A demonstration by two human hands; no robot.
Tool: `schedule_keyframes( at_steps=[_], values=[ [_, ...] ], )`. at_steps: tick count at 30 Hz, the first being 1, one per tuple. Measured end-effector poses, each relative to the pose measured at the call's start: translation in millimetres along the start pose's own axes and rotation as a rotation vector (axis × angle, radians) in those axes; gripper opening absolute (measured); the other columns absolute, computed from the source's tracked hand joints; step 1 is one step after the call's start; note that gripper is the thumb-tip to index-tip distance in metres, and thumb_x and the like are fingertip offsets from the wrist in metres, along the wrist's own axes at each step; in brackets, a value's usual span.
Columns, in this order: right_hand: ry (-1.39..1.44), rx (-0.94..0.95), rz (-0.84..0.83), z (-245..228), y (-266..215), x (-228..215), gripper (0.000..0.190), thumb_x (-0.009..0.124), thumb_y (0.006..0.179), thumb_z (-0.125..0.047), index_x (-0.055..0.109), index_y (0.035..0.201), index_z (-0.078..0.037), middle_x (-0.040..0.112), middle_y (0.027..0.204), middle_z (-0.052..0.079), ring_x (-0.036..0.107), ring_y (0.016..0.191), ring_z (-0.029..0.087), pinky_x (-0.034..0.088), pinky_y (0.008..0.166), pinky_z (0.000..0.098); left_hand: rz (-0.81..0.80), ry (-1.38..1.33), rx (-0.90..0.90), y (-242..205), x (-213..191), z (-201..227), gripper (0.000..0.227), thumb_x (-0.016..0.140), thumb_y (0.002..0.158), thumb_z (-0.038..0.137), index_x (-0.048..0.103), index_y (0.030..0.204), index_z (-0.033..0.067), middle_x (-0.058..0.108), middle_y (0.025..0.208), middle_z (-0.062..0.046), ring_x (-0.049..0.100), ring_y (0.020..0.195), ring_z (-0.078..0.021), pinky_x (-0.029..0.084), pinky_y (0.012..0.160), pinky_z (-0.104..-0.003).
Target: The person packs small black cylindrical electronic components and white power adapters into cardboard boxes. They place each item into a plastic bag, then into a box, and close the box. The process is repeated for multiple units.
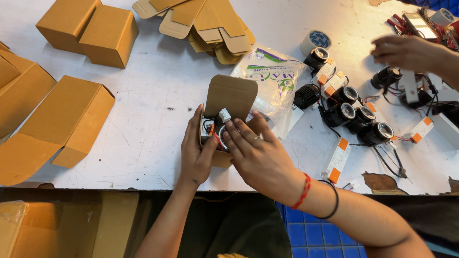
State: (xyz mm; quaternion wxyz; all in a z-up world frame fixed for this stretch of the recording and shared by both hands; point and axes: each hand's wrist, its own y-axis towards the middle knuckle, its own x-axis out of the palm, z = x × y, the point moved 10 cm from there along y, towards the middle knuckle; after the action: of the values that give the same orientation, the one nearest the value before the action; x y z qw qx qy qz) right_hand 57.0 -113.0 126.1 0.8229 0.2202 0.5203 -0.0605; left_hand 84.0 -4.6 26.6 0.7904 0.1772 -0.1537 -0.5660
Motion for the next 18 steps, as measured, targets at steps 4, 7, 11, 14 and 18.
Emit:
schedule_keyframes(
  at_steps=[4, 7, 11, 14, 18],
  values=[
    [-0.046, -0.020, -0.030, -9, 4, 10, 0.049, 0.057, 0.084, -0.016, 0.065, 0.126, 0.008, 0.065, 0.133, 0.025, 0.062, 0.127, 0.034, 0.037, 0.118, 0.0455, 0.021, 0.023, -0.022, 1, -5, -2, 0.070, 0.055, 0.094, 0.008, 0.033, 0.160, 0.0017, 0.050, 0.153, -0.020, 0.055, 0.138, -0.0283, 0.044, 0.115, -0.037],
    [0.209, -0.042, 0.000, 4, 8, -1, 0.041, 0.065, 0.083, -0.017, 0.071, 0.120, 0.002, 0.065, 0.133, 0.022, 0.063, 0.123, 0.035, 0.041, 0.114, 0.0445, 0.021, 0.004, 0.010, 0, -1, 4, 0.069, 0.054, 0.094, 0.005, 0.033, 0.160, 0.0007, 0.049, 0.154, -0.021, 0.051, 0.142, -0.0296, 0.041, 0.117, -0.037],
    [0.688, 0.078, -0.115, 52, 7, -11, 0.030, 0.073, 0.084, -0.019, 0.076, 0.113, -0.012, 0.072, 0.122, 0.008, 0.070, 0.104, 0.028, 0.055, 0.094, 0.0389, 0.031, 0.012, -0.019, -12, 4, 13, 0.069, 0.052, 0.091, 0.002, 0.037, 0.159, 0.0008, 0.053, 0.149, -0.019, 0.053, 0.139, -0.0281, 0.041, 0.116, -0.036],
    [0.640, 0.089, -0.189, 52, 0, -7, 0.028, 0.075, 0.078, -0.020, 0.078, 0.106, -0.016, 0.073, 0.106, 0.005, 0.071, 0.089, 0.025, 0.058, 0.078, 0.0381, -0.028, -0.038, -0.052, -28, 11, 17, 0.067, 0.051, 0.093, 0.001, 0.037, 0.158, 0.0003, 0.052, 0.149, -0.019, 0.051, 0.142, -0.0291, 0.039, 0.117, -0.037],
    [0.485, 0.100, -0.332, 43, 2, 15, 0.013, 0.074, 0.079, -0.021, 0.081, 0.089, -0.021, 0.071, 0.093, 0.002, 0.070, 0.082, 0.026, 0.056, 0.069, 0.0419, -0.041, -0.217, -0.070, -41, 15, 10, 0.069, 0.057, 0.097, 0.011, 0.034, 0.161, 0.0015, 0.050, 0.152, -0.018, 0.051, 0.141, -0.0281, 0.040, 0.118, -0.037]
  ],
)
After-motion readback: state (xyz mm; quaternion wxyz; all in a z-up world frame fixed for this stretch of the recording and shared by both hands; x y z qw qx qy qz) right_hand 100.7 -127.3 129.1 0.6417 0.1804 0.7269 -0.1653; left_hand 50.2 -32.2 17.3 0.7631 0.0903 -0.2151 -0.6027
